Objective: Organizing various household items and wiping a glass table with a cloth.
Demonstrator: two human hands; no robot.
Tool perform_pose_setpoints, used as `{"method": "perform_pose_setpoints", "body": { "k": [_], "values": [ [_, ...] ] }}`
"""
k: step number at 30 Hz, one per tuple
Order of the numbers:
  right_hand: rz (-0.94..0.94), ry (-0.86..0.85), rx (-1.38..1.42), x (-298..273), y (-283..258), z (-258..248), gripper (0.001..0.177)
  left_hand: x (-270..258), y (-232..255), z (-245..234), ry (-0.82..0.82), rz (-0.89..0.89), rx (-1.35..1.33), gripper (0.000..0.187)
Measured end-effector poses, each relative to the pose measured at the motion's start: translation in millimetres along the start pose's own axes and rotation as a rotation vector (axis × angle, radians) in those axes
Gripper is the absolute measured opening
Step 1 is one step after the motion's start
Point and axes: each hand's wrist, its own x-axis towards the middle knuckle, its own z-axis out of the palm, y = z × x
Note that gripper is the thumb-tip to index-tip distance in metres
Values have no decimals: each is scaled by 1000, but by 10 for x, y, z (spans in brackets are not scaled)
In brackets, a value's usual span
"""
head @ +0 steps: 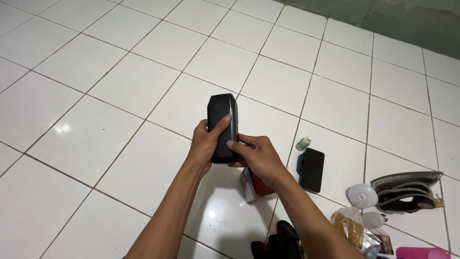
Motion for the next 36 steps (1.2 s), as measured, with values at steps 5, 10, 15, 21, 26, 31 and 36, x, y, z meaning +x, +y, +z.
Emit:
{"method": "perform_pose_setpoints", "body": {
  "k": [5,10,15,21,26,31,36],
  "values": [
    [62,0,-6,-5,-70,-22,48,-12,-5,63,48,-55,-18,70],
    [16,0,2,39,8,-98,50,18,-105,50,-44,-8,-78,62],
    [58,32,36,19,-43,-68,48,43,-114,73,-37,-5,-19,65],
    [54,134,319,104,199,-233,48,-18,-197,122,-141,-51,-40,72],
    [99,166,268,-79,-22,-269,52,-84,-137,208,-160,-18,-1,56],
    [170,286,261,-315,-197,-521,57,-177,39,342,-162,-32,-99,42],
    [51,463,312,-639,-118,-1052,42,-252,220,597,-311,-124,-18,47]
  ]
}}
